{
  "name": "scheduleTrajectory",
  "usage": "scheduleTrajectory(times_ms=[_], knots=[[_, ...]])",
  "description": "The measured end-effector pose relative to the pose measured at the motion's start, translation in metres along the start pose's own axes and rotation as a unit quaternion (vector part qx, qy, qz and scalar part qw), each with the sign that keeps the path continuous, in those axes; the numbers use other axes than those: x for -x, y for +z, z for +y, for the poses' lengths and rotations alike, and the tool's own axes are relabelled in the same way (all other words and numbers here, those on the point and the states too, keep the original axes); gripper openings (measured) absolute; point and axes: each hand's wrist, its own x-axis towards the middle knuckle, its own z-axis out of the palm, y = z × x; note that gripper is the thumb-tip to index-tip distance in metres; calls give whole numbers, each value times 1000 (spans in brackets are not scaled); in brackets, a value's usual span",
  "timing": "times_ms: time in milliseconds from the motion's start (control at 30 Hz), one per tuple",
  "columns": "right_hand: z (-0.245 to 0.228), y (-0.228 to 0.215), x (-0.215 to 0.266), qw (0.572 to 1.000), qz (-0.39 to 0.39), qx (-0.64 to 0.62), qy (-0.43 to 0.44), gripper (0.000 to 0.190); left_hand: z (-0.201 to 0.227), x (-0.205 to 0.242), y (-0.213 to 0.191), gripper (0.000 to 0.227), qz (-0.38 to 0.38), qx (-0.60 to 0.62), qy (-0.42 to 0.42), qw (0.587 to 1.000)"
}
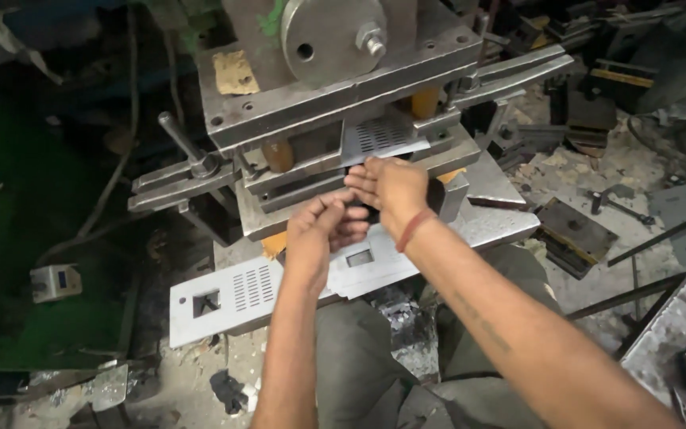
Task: The operator is feeding metal sheets into a stamping press to punch holes and then stacking the finished pieces.
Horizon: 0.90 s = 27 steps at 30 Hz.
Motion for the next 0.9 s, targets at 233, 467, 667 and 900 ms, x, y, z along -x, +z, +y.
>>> scheduleTrajectory(times_ms=[233, 467, 667, 900], knots=[[-11, 25, -22, 990, 69, -120, -38, 22, -39, 51, -20, 30, -8, -14, -34, 999], [-32, 44, 9, 986, 168, 4, -2, 26, -56, 106, -37, 29, 52, -9, -103, 993], [-19, 45, 1, 992, 124, 9, -33, 24, -77, 134, -59, 30, 85, 0, -104, 991], [-16, 44, -3, 993, 96, 50, -43, 25, -28, 136, -155, 22, 258, -241, 142, 925]])
